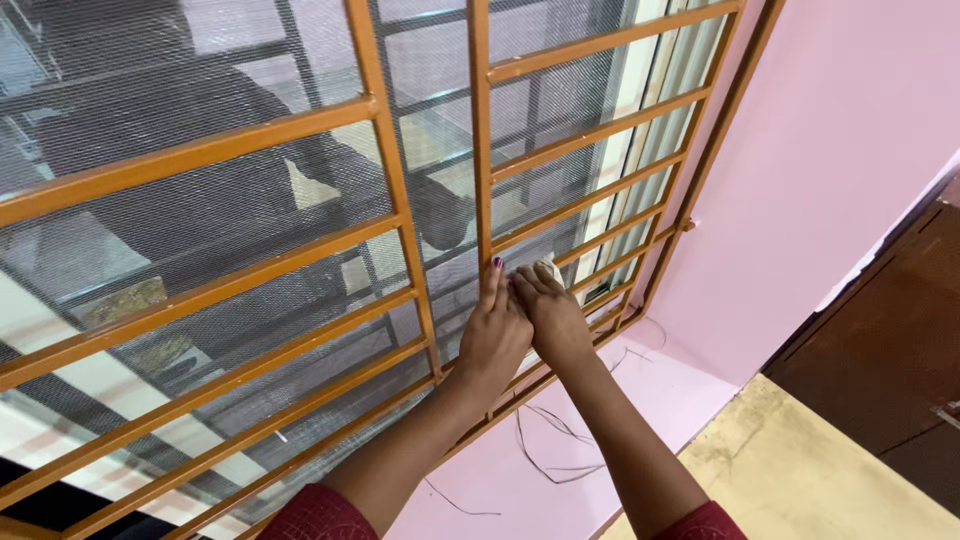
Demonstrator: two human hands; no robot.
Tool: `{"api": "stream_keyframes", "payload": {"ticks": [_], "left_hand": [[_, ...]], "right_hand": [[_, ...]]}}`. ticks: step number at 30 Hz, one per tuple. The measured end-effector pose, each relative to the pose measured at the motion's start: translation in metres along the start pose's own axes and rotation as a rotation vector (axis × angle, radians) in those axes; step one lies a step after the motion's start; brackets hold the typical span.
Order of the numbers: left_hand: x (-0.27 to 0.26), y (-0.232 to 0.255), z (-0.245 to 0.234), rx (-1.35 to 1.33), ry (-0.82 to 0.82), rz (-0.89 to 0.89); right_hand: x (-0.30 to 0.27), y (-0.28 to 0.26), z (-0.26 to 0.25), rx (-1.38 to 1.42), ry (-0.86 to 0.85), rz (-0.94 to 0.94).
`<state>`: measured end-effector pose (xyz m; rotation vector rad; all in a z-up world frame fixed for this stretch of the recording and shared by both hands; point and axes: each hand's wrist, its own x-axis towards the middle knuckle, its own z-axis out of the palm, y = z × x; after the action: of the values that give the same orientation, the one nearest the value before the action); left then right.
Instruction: The person wipes the horizontal bars of a window and the surrounding mesh screen by hand using a cloth.
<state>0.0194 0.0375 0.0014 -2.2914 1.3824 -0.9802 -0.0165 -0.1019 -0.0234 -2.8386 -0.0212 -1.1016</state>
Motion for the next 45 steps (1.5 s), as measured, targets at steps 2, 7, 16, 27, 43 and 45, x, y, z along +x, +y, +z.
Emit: {"api": "stream_keyframes", "payload": {"ticks": [2,7,16,27,43,45], "left_hand": [[-0.003,-0.007,-0.005,-0.067,0.045,-0.024],[-0.012,-0.01,0.004,-0.074,0.236,-0.058],[-0.004,0.004,0.016,-0.014,0.145,-0.033],[0.014,0.025,0.023,-0.063,0.16,-0.117],[0.08,0.057,0.03,0.002,0.267,-0.176],[0.094,0.064,0.034,-0.008,0.272,-0.181]], "right_hand": [[0.004,-0.008,-0.006,0.003,0.025,-0.022],[0.007,-0.017,-0.011,-0.166,-0.127,0.074],[0.0,-0.013,-0.01,-0.149,-0.001,0.007],[0.003,0.009,-0.014,-0.202,-0.033,-0.041],[0.003,0.088,-0.008,-0.284,-0.003,-0.014],[0.004,0.101,-0.009,-0.274,-0.006,0.001]]}}
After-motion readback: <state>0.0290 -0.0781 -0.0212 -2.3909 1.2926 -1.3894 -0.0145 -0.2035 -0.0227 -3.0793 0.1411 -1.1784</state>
